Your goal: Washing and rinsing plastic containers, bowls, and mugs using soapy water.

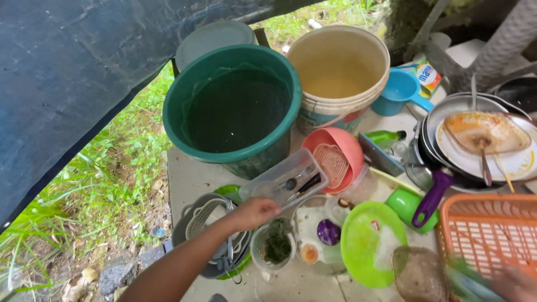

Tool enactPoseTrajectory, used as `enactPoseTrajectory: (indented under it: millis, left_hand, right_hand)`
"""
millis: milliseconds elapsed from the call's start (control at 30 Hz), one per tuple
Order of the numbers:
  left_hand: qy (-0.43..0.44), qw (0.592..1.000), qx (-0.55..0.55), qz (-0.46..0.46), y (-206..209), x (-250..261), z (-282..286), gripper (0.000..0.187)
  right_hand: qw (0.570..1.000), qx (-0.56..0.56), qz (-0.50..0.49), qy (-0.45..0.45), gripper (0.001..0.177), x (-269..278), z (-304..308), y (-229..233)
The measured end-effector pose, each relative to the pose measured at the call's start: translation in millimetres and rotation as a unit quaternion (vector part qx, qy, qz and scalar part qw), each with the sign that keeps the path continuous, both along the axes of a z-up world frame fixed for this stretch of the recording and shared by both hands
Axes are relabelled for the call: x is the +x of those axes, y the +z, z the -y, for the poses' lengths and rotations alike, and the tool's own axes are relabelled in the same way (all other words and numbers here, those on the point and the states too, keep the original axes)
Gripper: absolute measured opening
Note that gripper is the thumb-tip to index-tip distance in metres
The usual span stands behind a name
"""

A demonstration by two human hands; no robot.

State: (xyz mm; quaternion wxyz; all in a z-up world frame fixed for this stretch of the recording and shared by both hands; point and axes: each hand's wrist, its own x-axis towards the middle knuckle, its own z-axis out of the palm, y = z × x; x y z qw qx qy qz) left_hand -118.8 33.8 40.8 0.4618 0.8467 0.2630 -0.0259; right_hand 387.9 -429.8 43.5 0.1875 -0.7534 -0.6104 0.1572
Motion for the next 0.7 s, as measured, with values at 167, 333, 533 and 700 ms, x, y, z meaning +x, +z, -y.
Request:
enactPoseTrajectory:
  millis: [167,333,533,700]
  left_hand:
    - [-0.002,0.903,-0.430,0.000,43,29,58,0.071]
    - [0.150,0.870,-0.460,0.097,2,17,60,0.062]
    - [0.222,0.797,-0.502,0.254,-59,0,56,0.041]
    - [0.238,0.797,-0.511,0.217,-59,-3,78,0.034]
  right_hand:
    - [0.988,0.108,-0.091,0.068,0.032,-231,-194,64]
    - [0.954,0.248,-0.159,0.062,0.030,-309,-269,21]
    - [0.694,0.283,-0.651,-0.117,0.068,-370,-296,-28]
    - [0.643,0.214,-0.706,-0.208,0.056,-396,-303,-33]
